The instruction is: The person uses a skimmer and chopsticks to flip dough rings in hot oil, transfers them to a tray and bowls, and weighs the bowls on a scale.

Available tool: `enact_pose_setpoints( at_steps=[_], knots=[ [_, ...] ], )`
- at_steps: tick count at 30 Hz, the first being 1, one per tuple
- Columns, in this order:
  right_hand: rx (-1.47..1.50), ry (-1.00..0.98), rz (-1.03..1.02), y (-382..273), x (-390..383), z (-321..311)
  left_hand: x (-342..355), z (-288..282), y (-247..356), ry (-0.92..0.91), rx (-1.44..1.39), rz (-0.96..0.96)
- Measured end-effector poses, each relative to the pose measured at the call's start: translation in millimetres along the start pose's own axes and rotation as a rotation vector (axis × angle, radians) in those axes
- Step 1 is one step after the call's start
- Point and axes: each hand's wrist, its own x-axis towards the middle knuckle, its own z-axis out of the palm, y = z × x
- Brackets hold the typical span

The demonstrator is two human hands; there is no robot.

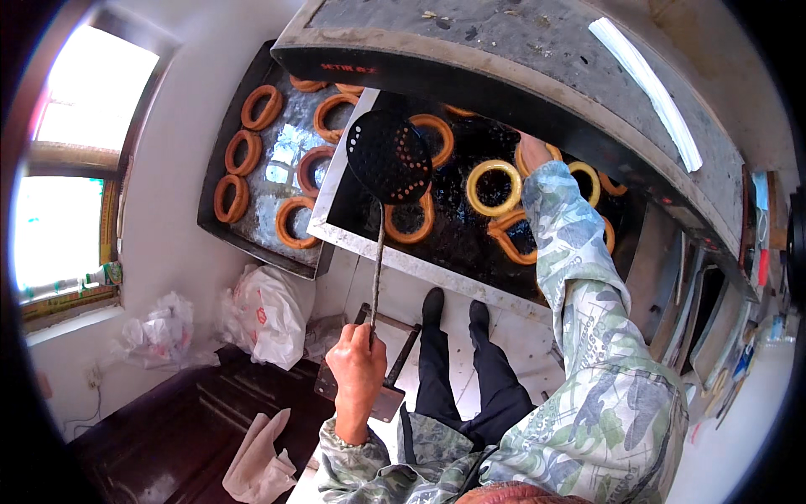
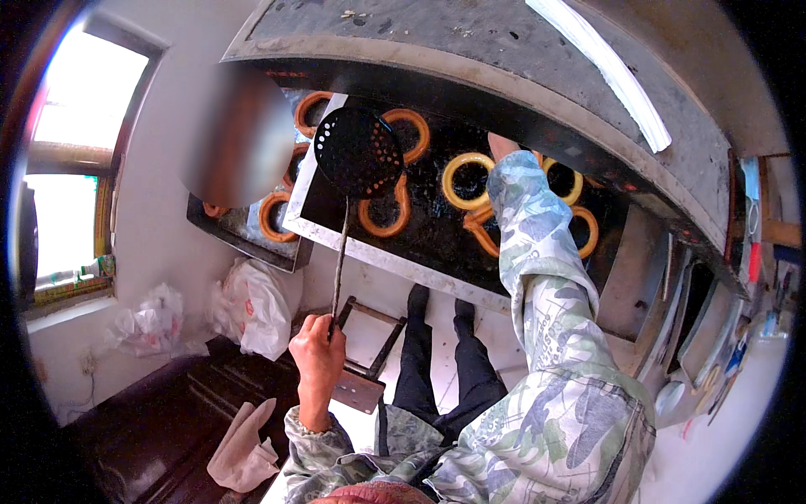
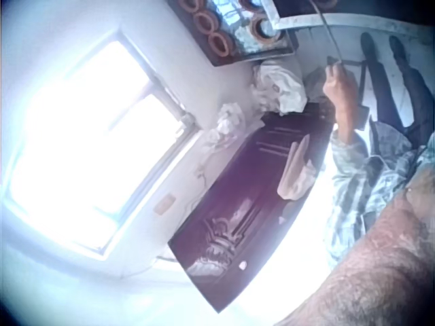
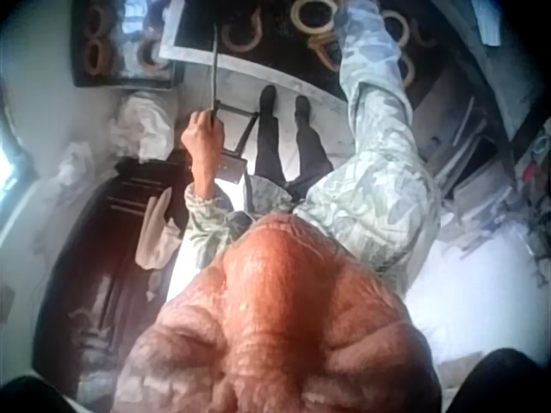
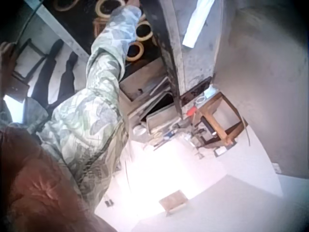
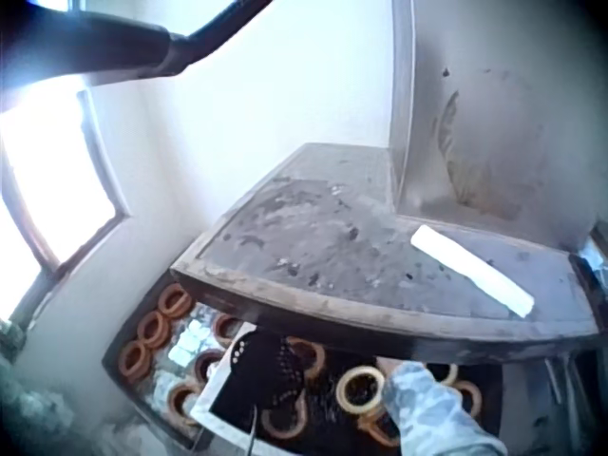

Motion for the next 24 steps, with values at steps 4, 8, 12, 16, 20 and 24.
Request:
enact_pose_setpoints(
  at_steps=[4, 8, 12, 16, 20, 24],
  knots=[
    [0.043, 0.036, 0.022, 2, 7, 10, 6, -1, 6, -0.027, 0.001, 0.002],
    [0.069, 0.036, 0.066, 19, 12, 40, 9, 3, 5, -0.041, -0.034, 0.013],
    [0.051, 0.023, 0.063, 20, 13, 36, 13, 5, 4, -0.048, -0.041, 0.015],
    [0.071, 0.021, 0.053, 11, 7, 9, 13, 4, 2, -0.028, -0.032, 0.002],
    [0.182, 0.082, 0.125, 10, 9, 13, 17, 4, 2, -0.052, -0.027, -0.011],
    [0.378, 0.141, 0.305, 19, 10, 41, 21, 3, 4, -0.056, -0.027, -0.008]
  ],
)
